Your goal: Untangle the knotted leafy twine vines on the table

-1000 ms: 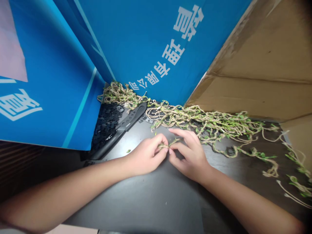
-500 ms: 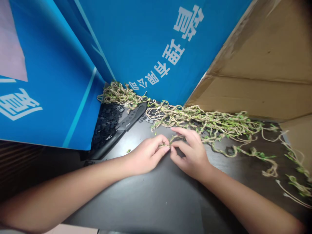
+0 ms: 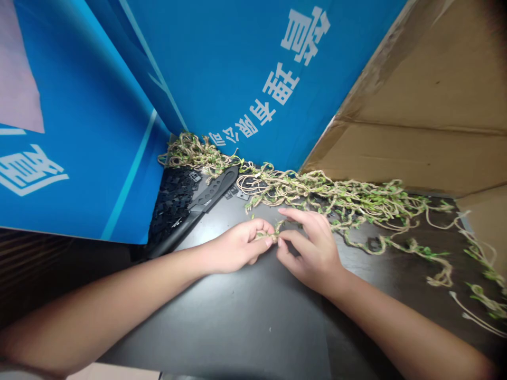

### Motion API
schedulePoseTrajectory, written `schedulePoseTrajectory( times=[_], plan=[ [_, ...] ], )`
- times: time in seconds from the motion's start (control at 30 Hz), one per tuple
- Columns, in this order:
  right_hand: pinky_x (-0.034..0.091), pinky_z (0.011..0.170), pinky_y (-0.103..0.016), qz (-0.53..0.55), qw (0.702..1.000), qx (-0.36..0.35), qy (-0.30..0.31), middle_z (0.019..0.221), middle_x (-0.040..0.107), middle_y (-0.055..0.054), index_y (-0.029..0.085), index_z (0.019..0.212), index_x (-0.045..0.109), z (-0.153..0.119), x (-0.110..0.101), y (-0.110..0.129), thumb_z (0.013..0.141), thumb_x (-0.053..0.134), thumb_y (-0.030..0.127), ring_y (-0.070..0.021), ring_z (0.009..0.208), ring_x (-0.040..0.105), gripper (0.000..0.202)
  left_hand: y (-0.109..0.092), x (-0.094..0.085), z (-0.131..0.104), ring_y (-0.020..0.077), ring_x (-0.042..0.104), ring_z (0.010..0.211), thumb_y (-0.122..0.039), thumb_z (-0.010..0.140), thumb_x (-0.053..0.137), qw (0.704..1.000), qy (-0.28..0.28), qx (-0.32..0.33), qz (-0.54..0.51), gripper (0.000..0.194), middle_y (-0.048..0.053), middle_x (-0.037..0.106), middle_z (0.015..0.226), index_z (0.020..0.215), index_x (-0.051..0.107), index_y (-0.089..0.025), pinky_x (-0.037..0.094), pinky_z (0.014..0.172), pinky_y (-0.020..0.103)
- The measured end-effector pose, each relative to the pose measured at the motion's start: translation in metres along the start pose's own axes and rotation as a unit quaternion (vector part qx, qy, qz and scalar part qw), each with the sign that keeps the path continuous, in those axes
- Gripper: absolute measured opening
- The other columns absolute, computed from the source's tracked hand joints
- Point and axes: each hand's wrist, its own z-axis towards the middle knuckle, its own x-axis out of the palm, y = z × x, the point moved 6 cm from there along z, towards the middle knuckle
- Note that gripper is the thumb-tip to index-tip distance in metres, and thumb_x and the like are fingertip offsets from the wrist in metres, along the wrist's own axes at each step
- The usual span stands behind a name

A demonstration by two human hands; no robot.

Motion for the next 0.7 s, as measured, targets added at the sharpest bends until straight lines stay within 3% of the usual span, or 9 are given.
schedulePoseTrajectory(
  times=[0.27,0.47,0.7],
  plan=[
    [0.047,0.091,-0.048,-0.002,1.000,-0.003,0.003,0.132,0.064,-0.012,0.020,0.091,0.061,-0.0016,0.0001,0.0013,0.083,0.069,0.010,-0.0266,0.102,0.063,0.015,-0.0044,0.0027,-0.0024,0.0067,0.028,0.049,-0.066,0.092,0.062,0.999,0.039,-0.007,-0.028,0.052,-0.010,0.039,0.052,0.099,0.049,-0.016,0.023,0.047,0.019],
    [0.048,0.088,-0.046,-0.007,0.999,0.028,-0.017,0.128,0.065,-0.013,0.020,0.095,0.062,0.0003,-0.0046,-0.0026,0.086,0.068,0.011,-0.0255,0.099,0.064,0.013,-0.0008,0.0003,-0.0010,0.0073,0.031,0.051,-0.058,0.099,0.053,0.999,-0.029,0.025,0.028,0.042,-0.008,0.038,0.060,0.099,0.050,-0.017,0.024,0.047,0.020],
    [0.047,0.096,-0.047,0.049,0.999,0.024,0.000,0.132,0.062,-0.014,0.019,0.104,0.063,0.0012,-0.0020,-0.0030,0.089,0.068,0.011,-0.0276,0.114,0.061,0.018,-0.0075,-0.0045,-0.0003,0.0083,0.034,0.056,-0.045,0.102,0.048,0.991,-0.078,0.067,0.081,0.030,-0.007,0.038,0.062,0.098,0.051,-0.016,0.028,0.055,0.021]
  ],
)
